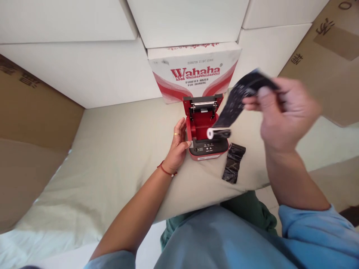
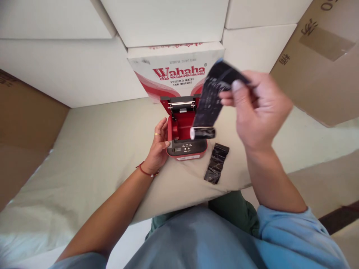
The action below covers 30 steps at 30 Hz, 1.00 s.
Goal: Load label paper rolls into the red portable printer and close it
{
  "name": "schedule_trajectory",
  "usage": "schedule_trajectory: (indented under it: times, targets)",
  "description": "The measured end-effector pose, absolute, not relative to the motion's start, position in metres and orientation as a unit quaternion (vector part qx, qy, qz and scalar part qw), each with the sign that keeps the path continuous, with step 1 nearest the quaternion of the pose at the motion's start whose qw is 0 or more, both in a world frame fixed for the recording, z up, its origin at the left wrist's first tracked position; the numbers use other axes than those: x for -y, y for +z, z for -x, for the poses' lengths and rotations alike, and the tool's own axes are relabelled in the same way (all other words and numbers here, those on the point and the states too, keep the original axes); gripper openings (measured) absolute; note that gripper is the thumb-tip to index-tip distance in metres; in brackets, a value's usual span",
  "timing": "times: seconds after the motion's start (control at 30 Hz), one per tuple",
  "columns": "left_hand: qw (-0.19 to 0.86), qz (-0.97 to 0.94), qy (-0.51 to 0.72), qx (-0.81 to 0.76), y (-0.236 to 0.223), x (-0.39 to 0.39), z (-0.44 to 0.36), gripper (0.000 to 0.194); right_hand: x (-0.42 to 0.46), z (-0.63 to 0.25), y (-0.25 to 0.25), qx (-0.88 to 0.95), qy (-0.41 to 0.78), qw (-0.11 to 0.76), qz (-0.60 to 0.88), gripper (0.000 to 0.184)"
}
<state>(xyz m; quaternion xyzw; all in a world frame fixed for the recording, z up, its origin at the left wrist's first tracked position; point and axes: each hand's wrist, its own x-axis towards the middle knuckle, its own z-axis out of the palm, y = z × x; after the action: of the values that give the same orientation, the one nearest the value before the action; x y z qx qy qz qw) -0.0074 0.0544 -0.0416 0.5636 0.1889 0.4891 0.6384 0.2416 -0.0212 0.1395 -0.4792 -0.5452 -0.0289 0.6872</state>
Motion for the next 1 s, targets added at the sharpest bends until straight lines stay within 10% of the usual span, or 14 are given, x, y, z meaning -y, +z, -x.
schedule_trajectory:
  times: [0.2,0.43,0.73,1.0]
  targets:
    - [0.636,-0.554,0.501,-0.191,-0.038,-0.052,0.006,0.090,0.022,-0.310,0.149,0.531,-0.054,0.685,0.495,0.014]
    - [0.649,-0.540,0.500,-0.191,-0.029,-0.048,0.006,0.086,0.095,-0.340,0.074,0.686,-0.090,0.356,0.628,0.021]
    - [0.649,-0.534,0.504,-0.198,-0.023,-0.047,0.006,0.086,0.118,-0.349,0.059,0.736,0.062,0.262,0.621,0.032]
    - [0.647,-0.550,0.495,-0.186,-0.027,-0.048,0.006,0.086,0.073,-0.299,0.063,0.750,0.144,0.007,0.646,0.036]
